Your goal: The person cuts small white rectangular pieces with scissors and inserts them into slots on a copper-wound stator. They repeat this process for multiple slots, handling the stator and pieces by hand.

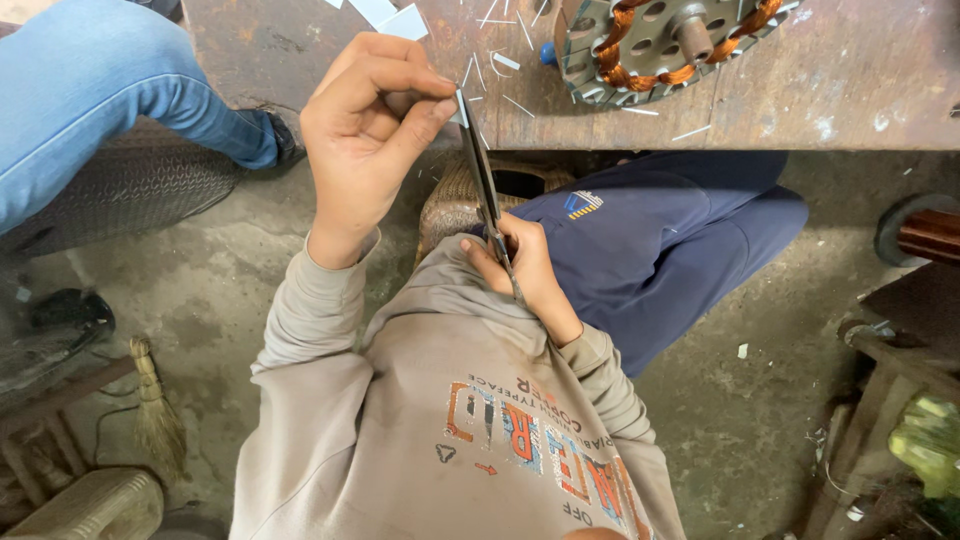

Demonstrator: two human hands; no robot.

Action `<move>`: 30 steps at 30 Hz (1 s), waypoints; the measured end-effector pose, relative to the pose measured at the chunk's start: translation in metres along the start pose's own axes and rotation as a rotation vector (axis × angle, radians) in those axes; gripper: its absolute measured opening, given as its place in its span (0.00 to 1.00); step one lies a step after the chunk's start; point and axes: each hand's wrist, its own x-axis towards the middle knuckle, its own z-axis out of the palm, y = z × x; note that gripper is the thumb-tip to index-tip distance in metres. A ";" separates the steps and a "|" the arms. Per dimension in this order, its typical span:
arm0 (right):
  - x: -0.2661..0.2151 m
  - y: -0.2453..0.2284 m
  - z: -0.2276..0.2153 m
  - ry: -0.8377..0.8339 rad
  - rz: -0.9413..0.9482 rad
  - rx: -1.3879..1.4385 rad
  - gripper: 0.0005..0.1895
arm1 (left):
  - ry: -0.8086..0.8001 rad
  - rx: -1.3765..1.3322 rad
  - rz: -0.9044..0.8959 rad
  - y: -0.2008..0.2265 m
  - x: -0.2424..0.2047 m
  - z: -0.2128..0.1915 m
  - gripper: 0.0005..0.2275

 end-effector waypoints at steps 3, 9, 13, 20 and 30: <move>-0.001 0.002 0.000 -0.001 -0.006 -0.040 0.10 | -0.014 -0.015 -0.001 -0.001 0.001 -0.001 0.06; 0.001 -0.005 -0.003 -0.087 -0.058 0.039 0.17 | -0.036 -0.068 0.008 0.003 0.004 0.002 0.05; 0.002 -0.014 -0.002 -0.084 -0.070 0.037 0.16 | -0.023 -0.101 -0.008 0.006 0.006 0.004 0.06; -0.019 -0.030 -0.007 0.048 -0.034 0.039 0.15 | 0.073 -0.325 -0.118 0.008 0.004 0.005 0.09; -0.134 -0.057 -0.081 0.323 0.061 -0.686 0.22 | 0.088 -0.511 -0.181 0.005 -0.001 0.005 0.15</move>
